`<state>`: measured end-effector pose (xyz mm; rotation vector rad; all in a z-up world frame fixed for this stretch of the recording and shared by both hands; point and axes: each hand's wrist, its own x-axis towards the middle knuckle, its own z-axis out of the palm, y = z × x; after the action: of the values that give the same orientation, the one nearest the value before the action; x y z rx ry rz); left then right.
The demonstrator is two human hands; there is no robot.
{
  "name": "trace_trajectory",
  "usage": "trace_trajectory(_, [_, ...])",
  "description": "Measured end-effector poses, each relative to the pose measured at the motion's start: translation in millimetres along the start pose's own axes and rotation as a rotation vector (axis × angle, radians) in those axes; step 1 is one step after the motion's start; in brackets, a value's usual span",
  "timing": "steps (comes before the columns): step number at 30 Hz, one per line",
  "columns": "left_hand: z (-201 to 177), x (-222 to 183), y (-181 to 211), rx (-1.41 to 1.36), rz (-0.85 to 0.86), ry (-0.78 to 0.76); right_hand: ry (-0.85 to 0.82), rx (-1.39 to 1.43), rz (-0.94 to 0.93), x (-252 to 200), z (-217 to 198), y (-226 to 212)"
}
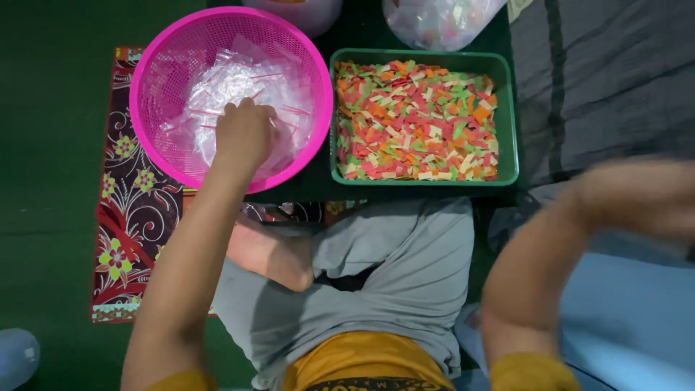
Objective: Package small colorful snacks into plastic bags
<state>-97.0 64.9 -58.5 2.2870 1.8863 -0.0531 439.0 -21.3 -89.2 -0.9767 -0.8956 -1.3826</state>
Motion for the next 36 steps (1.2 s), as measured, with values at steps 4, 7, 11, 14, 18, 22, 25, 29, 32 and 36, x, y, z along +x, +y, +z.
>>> trace_trajectory(4, [12, 5, -5, 0.086, 0.087, 0.109, -0.794, 0.235, -0.188, 138, 96, -146])
trace_trajectory(7, [19, 1, -6, 0.102, 0.089, 0.244, -1.079, 0.463, -0.008, 124, 83, -187])
trace_trajectory(11, [-6, -15, -3, 0.115, 0.078, 0.312, -1.178, 0.639, 0.149, 98, 30, -238])
trace_trajectory(14, [-32, -24, -3, -0.128, 0.258, 0.667, -1.251, 0.81, 0.279, 85, -6, -264])
trace_trajectory(18, [-52, -37, 3, -0.763, 0.185, 0.709, -1.383, 0.93, 0.515, 85, -37, -283])
trace_trajectory(22, [-63, -49, 16, -1.18, -0.015, 0.555, -1.388, 0.907, 0.843, 90, -49, -296])
trace_trajectory(25, [-49, -85, 45, -1.418, 0.039, 0.499, -1.308, 1.171, 1.444, 63, -67, -303])
trace_trajectory(29, [-15, -131, 76, -1.485, 0.07, 0.299, -1.275, 1.308, 1.594, 60, -75, -318])
trace_trajectory(32, [8, -154, 77, -1.344, 0.139, 0.236, -1.367, 1.145, 1.273, 74, -69, -321])
trace_trajectory(36, [23, -172, 67, -0.967, 0.26, 0.152, -1.481, 1.245, 0.627, 72, -70, -318])
